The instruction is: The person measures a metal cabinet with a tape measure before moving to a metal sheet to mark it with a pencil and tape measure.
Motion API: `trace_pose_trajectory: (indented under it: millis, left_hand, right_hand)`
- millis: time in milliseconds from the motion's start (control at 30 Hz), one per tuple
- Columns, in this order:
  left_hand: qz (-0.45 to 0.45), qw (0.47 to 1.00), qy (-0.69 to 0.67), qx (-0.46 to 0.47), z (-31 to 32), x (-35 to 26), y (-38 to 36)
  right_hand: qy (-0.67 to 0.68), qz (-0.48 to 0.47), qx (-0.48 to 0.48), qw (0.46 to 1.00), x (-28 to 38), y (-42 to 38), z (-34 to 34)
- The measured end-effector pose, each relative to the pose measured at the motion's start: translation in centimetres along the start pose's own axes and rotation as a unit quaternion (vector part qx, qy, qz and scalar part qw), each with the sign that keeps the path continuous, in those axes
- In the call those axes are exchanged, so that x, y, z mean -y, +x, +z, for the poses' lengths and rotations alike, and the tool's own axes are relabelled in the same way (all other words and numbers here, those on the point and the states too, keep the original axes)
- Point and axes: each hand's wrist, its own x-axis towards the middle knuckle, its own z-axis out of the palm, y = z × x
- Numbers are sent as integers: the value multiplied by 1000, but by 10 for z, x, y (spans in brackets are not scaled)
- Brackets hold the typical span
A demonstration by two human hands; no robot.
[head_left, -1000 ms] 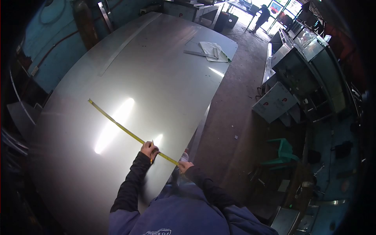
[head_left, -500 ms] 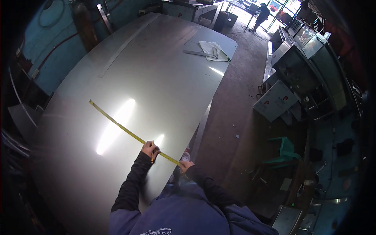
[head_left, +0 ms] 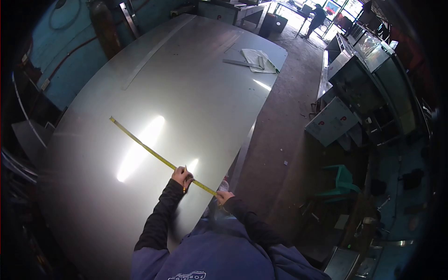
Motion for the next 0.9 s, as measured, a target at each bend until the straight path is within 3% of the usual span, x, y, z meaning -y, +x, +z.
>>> trace_pose_trajectory:
  millis: [633, 767, 900]
  left_hand:
    - [6, 999, -2, -52, -3, -8, -6]
    - [-32, 985, 66, -157, -19, 13, -5]
    - [-18, 982, 99, -157, -36, 27, -12]
  right_hand:
    - [87, -26, 26, 996, -2, -16, -15]
    - [42, -35, 18, 998, -65, -30, -54]
    - [58, 1, 2, 998, -95, -43, -98]
